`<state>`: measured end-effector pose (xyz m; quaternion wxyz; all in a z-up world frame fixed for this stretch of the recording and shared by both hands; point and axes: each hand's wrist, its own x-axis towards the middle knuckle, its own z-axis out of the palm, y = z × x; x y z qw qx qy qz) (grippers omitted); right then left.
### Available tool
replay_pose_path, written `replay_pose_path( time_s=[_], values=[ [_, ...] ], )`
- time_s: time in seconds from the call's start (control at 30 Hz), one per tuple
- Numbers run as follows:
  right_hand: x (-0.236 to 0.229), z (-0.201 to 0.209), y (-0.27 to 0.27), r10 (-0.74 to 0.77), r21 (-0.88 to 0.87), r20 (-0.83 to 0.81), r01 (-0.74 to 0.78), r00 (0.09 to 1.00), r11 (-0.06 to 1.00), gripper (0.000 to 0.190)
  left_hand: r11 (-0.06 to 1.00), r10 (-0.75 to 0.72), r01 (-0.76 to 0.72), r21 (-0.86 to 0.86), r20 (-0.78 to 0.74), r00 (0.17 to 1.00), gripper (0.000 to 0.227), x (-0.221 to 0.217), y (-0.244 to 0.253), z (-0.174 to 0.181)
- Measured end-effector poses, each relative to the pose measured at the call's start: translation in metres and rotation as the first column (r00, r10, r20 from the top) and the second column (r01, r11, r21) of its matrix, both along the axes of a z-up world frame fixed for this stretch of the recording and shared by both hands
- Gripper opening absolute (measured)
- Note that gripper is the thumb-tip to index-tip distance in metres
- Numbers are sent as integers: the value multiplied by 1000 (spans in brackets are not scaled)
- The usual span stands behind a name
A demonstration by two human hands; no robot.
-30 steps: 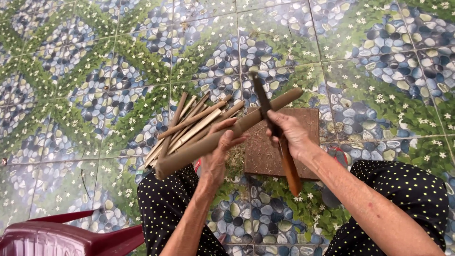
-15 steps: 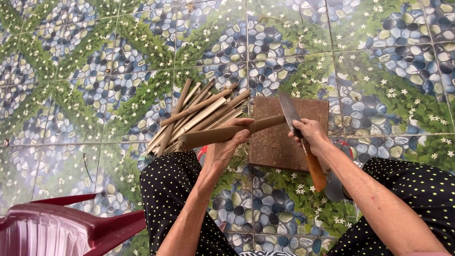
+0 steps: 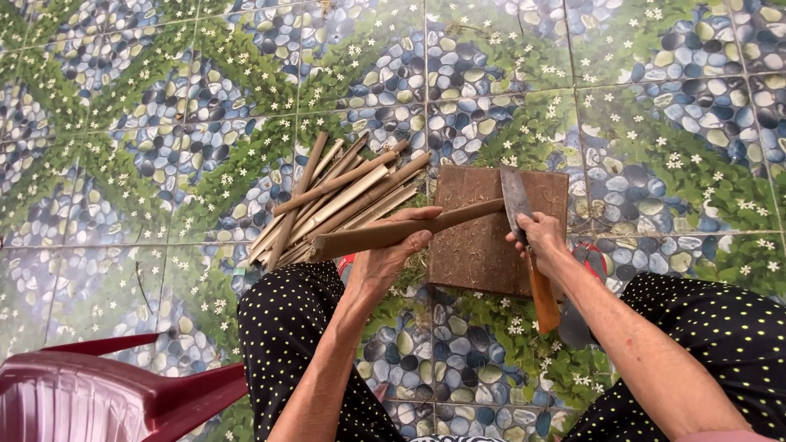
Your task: Shaving and smoothing long strips of material using a large knife over a wooden block.
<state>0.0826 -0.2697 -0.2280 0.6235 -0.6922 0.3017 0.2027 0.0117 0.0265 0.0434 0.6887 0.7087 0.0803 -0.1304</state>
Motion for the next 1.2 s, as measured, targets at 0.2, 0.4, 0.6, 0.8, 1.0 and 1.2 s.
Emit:
replay_pose_path(
  time_s=[0.2,0.4,0.6,0.8,1.0,1.2],
  values=[
    [-3,5,4,-54,92,-57,59,997,994,30,996,-29,28,82,13,999,33,3,-2,5],
    [-3,1,8,-98,106,-67,105,993,989,28,996,-29,26,90,38,999,32,3,-2,-2],
    [-6,9,17,-117,-30,45,118,992,993,25,986,-71,68,152,10,997,31,4,-4,8],
    [-4,25,20,-65,-22,79,67,995,998,27,985,-68,65,161,13,998,30,3,-4,9],
    [-6,25,25,-101,120,2,100,995,988,21,979,-56,58,195,-15,998,32,4,-5,6],
    [-14,30,30,-140,189,-32,143,990,971,23,982,-60,57,180,14,998,32,2,-6,4]
  ],
)
